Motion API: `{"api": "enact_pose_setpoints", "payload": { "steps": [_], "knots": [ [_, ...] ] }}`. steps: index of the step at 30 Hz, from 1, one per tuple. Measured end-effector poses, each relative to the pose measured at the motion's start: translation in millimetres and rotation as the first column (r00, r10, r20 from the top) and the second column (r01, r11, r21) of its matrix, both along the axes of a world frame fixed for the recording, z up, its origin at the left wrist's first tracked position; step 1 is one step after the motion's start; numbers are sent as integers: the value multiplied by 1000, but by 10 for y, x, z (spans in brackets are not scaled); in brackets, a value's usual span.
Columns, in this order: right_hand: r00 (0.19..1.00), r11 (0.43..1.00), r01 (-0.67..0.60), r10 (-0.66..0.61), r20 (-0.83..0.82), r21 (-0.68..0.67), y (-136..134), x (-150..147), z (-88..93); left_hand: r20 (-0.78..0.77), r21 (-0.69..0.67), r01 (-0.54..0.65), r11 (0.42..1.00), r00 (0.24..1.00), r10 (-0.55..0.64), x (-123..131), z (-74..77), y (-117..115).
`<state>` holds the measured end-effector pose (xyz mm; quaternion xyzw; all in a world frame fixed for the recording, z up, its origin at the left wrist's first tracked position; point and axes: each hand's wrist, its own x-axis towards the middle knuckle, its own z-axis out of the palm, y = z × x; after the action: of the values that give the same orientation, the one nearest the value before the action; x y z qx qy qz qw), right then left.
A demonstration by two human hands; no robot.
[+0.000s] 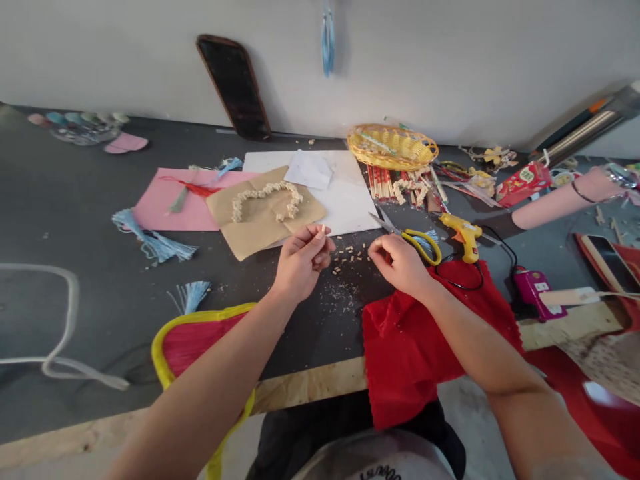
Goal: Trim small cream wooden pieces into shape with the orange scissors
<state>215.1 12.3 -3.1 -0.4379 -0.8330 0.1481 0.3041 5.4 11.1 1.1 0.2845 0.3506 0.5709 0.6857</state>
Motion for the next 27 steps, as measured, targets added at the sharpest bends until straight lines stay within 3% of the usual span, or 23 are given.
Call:
{"api": "enact_pose_setpoints", "payload": {
  "steps": [7, 11, 15, 22, 27],
  "knots": [
    [971, 993, 108, -117, -207, -58, -12, 32, 13, -35, 5, -2, 1000, 999, 2, 13, 15, -11],
    [963, 996, 63, -78, -257, -67, -83, -12, 61, -164, -25, 159, 987, 973, -161, 56, 17, -80],
    [965, 999, 22, -32, -260, -40, -187, -80, 89, -382, -54, 332, 942, 864, -327, 106, 0, -160],
    [986, 989, -102, 115, -121, 107, -214, -97, 58, -548, 16, 374, 927, 779, -305, 117, 16, -169],
    [984, 996, -52, 64, -169, 76, -217, -86, 108, -526, -11, 375, 927, 786, -324, 110, 44, -166]
  ]
}}
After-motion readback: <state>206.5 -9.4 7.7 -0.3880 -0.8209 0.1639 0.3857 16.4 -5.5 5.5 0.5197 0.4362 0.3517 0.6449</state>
